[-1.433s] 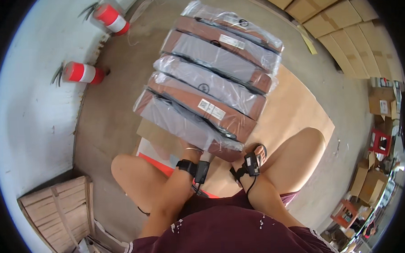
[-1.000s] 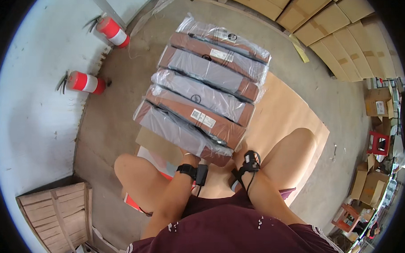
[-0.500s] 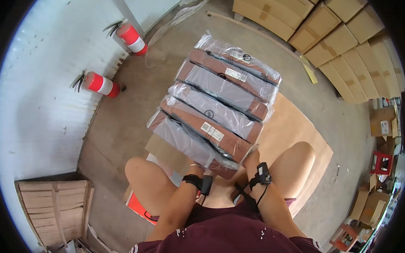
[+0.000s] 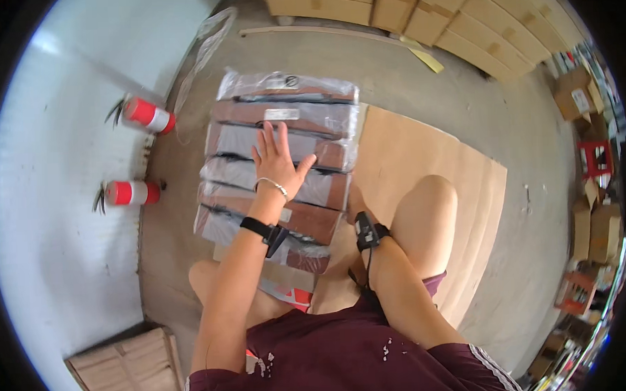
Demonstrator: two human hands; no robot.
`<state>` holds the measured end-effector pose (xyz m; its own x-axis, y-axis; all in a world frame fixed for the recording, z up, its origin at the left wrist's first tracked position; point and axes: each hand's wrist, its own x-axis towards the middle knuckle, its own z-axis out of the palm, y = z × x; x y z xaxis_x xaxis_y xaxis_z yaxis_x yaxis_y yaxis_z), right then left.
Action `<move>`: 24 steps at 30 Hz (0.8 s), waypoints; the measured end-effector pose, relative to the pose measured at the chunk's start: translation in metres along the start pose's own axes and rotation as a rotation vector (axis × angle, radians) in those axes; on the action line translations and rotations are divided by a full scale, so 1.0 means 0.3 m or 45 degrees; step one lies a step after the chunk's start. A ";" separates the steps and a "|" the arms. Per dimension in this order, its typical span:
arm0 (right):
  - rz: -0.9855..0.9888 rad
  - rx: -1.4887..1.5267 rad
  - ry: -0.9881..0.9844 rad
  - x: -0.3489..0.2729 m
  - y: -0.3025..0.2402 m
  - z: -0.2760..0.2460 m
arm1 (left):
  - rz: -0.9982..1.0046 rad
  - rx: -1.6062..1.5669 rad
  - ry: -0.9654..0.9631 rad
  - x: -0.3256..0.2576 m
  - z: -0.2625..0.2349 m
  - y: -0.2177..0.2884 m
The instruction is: The recorder is sorting and stacking wooden furniture legs, some of which are individually wrapped in plastic.
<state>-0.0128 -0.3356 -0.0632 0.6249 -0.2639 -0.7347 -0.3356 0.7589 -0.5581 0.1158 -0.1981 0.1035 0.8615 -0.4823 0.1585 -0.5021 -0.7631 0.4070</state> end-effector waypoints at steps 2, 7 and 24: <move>0.026 -0.070 0.019 -0.023 0.019 0.027 | 0.142 0.294 -0.112 0.015 0.099 0.023; 0.101 -0.074 0.052 -0.082 0.034 0.100 | 0.185 0.316 -0.048 -0.010 0.120 0.009; -0.827 -0.506 0.211 0.015 -0.087 0.022 | 0.286 0.176 0.005 0.007 0.152 0.031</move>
<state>0.0035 -0.3527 -0.0495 0.6796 -0.6920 -0.2435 -0.1852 0.1593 -0.9697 0.1096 -0.2259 0.0665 0.7277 -0.6445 0.2348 -0.6858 -0.6889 0.2348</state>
